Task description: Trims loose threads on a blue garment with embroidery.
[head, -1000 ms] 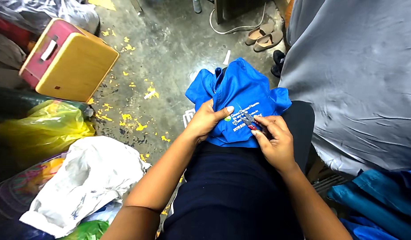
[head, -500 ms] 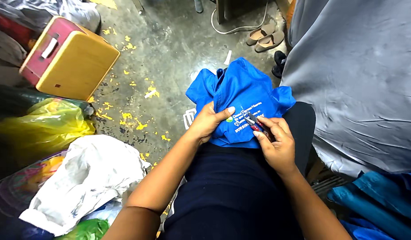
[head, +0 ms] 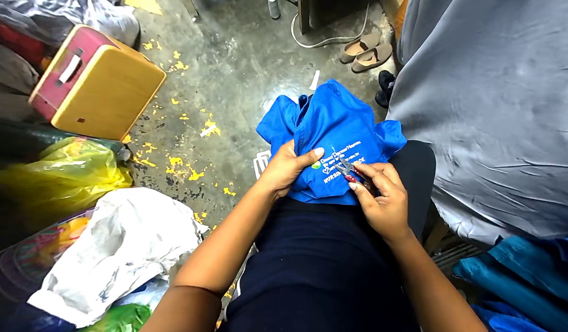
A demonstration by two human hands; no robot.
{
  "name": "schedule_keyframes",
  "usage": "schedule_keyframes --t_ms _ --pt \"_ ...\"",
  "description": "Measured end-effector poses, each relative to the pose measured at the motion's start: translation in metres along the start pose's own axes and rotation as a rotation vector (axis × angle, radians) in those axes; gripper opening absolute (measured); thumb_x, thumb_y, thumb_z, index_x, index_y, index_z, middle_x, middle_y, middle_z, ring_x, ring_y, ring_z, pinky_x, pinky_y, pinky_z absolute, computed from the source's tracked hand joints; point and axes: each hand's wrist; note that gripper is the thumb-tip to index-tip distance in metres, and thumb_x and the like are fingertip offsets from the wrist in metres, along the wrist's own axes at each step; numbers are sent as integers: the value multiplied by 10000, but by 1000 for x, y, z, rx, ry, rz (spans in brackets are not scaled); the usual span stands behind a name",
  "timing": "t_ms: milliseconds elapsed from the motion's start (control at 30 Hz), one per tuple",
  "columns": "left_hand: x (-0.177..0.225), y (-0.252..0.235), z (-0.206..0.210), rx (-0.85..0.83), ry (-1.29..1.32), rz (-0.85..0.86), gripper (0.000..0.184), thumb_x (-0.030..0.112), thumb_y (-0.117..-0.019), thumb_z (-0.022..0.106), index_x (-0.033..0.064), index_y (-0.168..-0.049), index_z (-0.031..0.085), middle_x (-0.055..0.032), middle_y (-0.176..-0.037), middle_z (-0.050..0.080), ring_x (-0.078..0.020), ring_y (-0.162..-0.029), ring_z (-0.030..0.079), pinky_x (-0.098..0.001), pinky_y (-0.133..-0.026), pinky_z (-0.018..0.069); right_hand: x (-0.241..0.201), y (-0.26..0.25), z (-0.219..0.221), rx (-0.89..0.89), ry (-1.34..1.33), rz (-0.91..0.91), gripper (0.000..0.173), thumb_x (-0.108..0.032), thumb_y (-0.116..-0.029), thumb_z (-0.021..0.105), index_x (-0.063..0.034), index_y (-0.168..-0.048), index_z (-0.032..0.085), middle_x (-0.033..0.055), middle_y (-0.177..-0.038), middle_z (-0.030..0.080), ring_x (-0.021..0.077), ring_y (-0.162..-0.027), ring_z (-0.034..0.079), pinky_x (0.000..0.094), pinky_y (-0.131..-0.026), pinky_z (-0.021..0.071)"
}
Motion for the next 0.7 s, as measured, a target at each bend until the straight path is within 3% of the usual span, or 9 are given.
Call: schedule_keyframes --t_ms 133,400,700 --pt "0 0 0 -18 -5 -1 171 7 -998 560 94 -1128 629 -24 -873 735 -75 -719 708 -233 -651 598 -1 1 1 -11 -14 22 291 -36 -904 661 77 -1167 716 123 -1025 618 29 -929 600 95 -816 489" --pt "3 0 8 55 22 27 167 -13 -1003 564 61 -1152 589 -15 -914 728 -87 -802 716 -271 -755 613 -1 -1 3 -20 -15 9 268 -40 -921 639 53 -1154 734 92 -1000 629 26 -946 602 102 -843 491" --pt "2 0 6 40 21 45 172 -29 -994 565 58 -1139 597 -13 -909 729 -86 -797 715 -270 -756 612 -1 -2 2 -38 -79 52 253 -48 -921 654 50 -1137 741 71 -993 633 10 -936 597 99 -836 487"
Point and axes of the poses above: each hand's wrist, its own y-axis away from the middle knuckle, its own z-axis out of the palm, x = y × z
